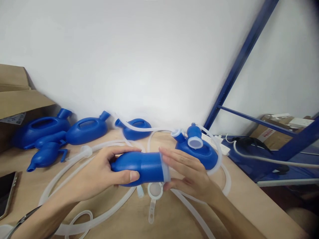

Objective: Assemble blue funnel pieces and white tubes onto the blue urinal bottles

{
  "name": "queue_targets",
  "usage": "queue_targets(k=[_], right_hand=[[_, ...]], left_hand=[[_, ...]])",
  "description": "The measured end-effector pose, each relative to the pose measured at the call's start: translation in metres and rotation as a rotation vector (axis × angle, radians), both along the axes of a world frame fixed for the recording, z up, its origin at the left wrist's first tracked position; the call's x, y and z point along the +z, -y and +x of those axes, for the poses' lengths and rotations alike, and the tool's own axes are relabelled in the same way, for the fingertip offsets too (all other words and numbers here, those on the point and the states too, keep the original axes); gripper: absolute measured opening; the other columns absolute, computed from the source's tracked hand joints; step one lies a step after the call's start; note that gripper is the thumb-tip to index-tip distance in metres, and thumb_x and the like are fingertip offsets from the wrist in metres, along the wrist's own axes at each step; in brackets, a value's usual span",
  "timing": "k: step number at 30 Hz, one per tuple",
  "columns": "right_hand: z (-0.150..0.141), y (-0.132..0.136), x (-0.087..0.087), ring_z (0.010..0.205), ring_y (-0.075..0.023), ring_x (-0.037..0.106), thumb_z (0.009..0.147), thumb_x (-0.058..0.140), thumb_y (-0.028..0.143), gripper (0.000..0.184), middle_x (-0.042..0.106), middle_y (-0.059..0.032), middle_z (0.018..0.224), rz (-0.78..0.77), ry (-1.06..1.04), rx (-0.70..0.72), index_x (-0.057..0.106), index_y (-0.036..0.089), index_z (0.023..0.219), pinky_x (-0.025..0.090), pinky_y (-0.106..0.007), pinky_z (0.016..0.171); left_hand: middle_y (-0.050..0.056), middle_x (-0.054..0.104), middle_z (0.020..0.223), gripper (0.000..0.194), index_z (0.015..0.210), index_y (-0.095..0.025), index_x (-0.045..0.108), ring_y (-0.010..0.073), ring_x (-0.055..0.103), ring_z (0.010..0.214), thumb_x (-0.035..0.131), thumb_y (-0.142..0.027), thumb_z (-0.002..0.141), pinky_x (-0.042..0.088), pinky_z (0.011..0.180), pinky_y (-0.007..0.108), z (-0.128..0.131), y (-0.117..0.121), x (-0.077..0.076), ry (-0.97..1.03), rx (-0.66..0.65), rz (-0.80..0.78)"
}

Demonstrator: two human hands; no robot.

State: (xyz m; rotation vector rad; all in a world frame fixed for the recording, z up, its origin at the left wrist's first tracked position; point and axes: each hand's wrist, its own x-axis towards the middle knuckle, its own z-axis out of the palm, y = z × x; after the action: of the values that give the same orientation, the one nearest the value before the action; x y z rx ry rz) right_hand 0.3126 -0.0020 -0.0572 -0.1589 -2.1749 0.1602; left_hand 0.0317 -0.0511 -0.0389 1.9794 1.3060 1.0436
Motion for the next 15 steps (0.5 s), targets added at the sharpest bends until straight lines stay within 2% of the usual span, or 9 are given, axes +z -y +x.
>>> queue_targets(k=[2, 5, 8, 9, 12, 15], right_hand=[[0.003, -0.001, 0.000, 0.132, -0.0288, 0.065, 0.085, 0.083, 0.040, 0.080, 0.062, -0.0066, 0.150, -0.079, 0.004, 0.008, 0.047, 0.038, 0.157, 0.055, -0.044, 0.112], [0.003, 0.002, -0.003, 0.140, -0.0281, 0.058, 0.089, 0.074, 0.056, 0.079, 0.060, -0.0049, 0.154, -0.357, -0.038, 0.079, 0.041, 0.042, 0.159, 0.047, -0.046, 0.118], [-0.009, 0.011, -0.013, 0.151, -0.0309, 0.044, 0.094, 0.045, 0.078, 0.082, 0.050, -0.0065, 0.162, -0.710, -0.194, 0.173, 0.026, 0.041, 0.165, 0.037, -0.056, 0.123], [-0.015, 0.014, -0.017, 0.153, -0.0308, 0.041, 0.095, 0.034, 0.081, 0.081, 0.048, -0.0063, 0.163, -0.818, -0.242, 0.166, 0.027, 0.041, 0.165, 0.035, -0.058, 0.124], [-0.032, 0.023, -0.020, 0.155, -0.0287, 0.038, 0.096, 0.015, 0.082, 0.084, 0.050, -0.0063, 0.162, -1.050, -0.395, 0.057, 0.047, 0.033, 0.157, 0.032, -0.054, 0.126], [-0.037, 0.025, -0.014, 0.154, -0.0256, 0.039, 0.101, 0.013, 0.076, 0.081, 0.055, -0.0065, 0.158, -1.166, -0.517, 0.013, 0.058, 0.027, 0.147, 0.035, -0.047, 0.126]], left_hand=[[0.006, 0.079, 0.113, 0.049, 0.115, -0.028, 0.077, 0.0296, 0.076, 0.098, 0.078, -0.061, 0.079, 0.067, 0.076, 0.038, 0.004, 0.000, -0.002, 0.027, -0.021, -0.022], [0.007, 0.078, 0.117, 0.052, 0.117, -0.028, 0.076, 0.0329, 0.074, 0.107, 0.079, -0.062, 0.077, 0.066, 0.083, 0.042, 0.011, 0.003, -0.008, -0.023, 0.029, 0.053], [0.008, 0.077, 0.122, 0.061, 0.125, -0.027, 0.071, 0.0337, 0.074, 0.109, 0.082, -0.061, 0.075, 0.064, 0.090, 0.046, 0.021, 0.008, -0.017, -0.170, 0.098, 0.275], [0.009, 0.076, 0.123, 0.062, 0.128, -0.026, 0.068, 0.0329, 0.075, 0.108, 0.082, -0.058, 0.077, 0.064, 0.091, 0.045, 0.025, 0.011, -0.020, -0.229, 0.097, 0.377], [0.013, 0.075, 0.126, 0.059, 0.136, -0.022, 0.061, 0.0291, 0.076, 0.107, 0.077, -0.051, 0.087, 0.065, 0.089, 0.037, 0.032, 0.018, -0.027, -0.384, 0.067, 0.690], [0.016, 0.074, 0.128, 0.056, 0.142, -0.017, 0.056, 0.0277, 0.075, 0.110, 0.068, -0.047, 0.096, 0.064, 0.091, 0.034, 0.033, 0.022, -0.027, -0.511, 0.048, 0.861]])
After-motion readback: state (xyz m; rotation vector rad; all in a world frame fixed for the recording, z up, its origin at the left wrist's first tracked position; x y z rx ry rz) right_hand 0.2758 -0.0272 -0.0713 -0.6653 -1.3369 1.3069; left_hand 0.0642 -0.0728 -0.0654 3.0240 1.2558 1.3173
